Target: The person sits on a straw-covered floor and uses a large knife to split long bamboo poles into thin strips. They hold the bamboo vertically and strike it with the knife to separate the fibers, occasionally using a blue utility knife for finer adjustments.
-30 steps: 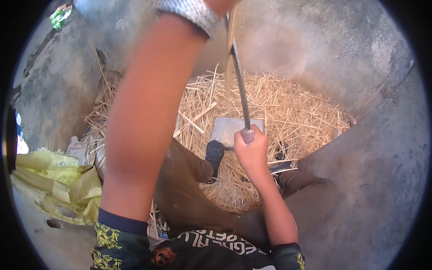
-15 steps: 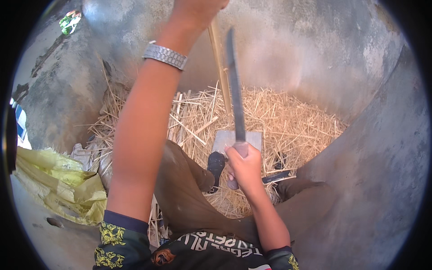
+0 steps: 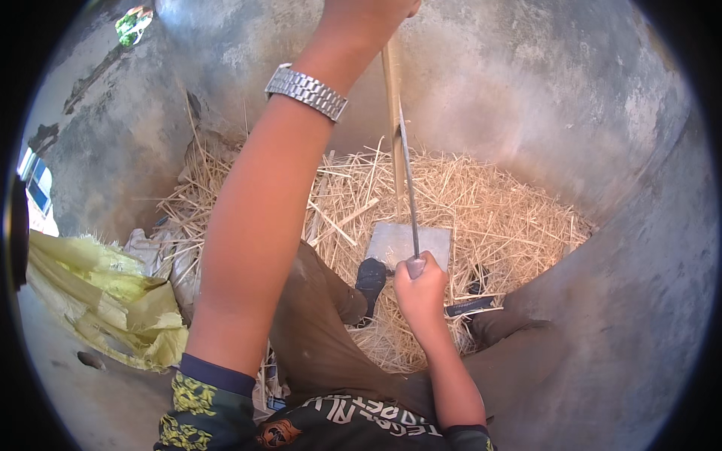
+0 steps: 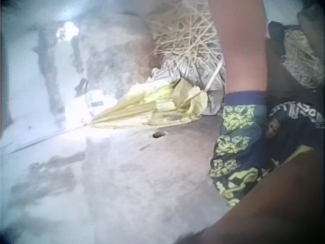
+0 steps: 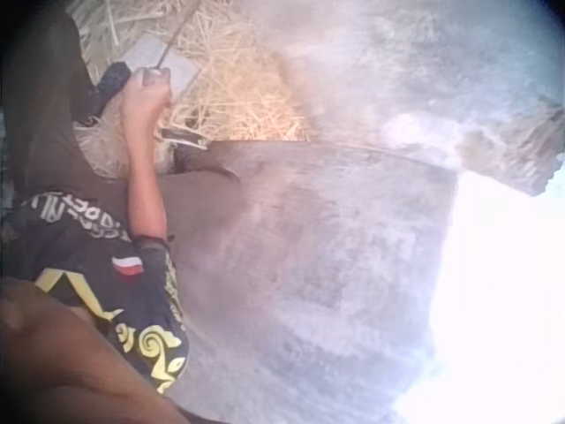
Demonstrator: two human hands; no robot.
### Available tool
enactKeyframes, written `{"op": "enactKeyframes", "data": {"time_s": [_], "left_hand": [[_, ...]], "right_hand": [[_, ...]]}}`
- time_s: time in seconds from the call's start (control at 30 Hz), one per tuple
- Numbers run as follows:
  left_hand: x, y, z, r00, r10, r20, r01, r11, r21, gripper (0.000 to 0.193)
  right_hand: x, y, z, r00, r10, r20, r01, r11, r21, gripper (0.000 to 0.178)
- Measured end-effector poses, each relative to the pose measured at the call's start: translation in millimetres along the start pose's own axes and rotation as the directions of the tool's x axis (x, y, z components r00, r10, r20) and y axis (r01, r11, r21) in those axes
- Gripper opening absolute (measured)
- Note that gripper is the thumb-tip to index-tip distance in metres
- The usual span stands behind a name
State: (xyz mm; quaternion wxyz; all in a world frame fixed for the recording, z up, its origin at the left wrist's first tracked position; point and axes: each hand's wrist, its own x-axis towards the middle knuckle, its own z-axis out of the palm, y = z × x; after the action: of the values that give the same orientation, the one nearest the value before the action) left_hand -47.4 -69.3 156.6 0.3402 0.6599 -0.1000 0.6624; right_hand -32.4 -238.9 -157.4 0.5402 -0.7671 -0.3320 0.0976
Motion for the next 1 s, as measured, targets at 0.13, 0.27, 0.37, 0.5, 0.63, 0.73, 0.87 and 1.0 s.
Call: {"op": "enactKeyframes", "data": {"time_s": [0.13,0.27,0.37,0.5,0.63,0.73,0.87,1.0], "left_hand": [[5,-4,-7,1.000,0.005,0.013,-0.005,1.000,-0.007,0.046],[4,-6,-9,0.978,-0.189,0.090,0.199,0.972,-0.123,0.049],[7,-11,3,1.000,0.014,-0.006,-0.014,1.000,0.021,0.052],[7,-6,17,0.998,0.057,-0.033,-0.058,0.997,-0.046,0.059],[6,-15,25,0.972,0.221,-0.086,-0.226,0.973,-0.055,0.067],[-6,-5,41,0.971,0.232,-0.063,-0.233,0.973,-0.007,0.070],[-12,4,41,0.946,0.309,-0.102,-0.308,0.951,0.027,0.072],[-16,8,33,0.971,0.233,-0.052,-0.237,0.968,-0.087,0.072]], "right_hand": [[-4,-5,-4,0.981,0.071,0.181,-0.104,0.978,0.178,0.016],[3,-24,-45,0.753,0.206,0.625,-0.587,0.639,0.496,0.018],[-2,-33,-57,0.871,0.240,0.427,-0.418,0.820,0.391,0.018],[-2,-21,-58,0.999,0.015,0.032,-0.021,0.984,0.175,0.019],[-6,-73,-63,0.982,-0.034,-0.185,0.155,0.704,0.693,0.016],[6,-22,-39,0.999,-0.013,-0.047,0.034,0.869,0.493,0.017],[16,29,-5,0.999,0.020,-0.026,-0.021,0.999,-0.030,0.019],[13,26,-1,0.996,0.081,0.031,-0.081,0.997,-0.010,0.021]]}}
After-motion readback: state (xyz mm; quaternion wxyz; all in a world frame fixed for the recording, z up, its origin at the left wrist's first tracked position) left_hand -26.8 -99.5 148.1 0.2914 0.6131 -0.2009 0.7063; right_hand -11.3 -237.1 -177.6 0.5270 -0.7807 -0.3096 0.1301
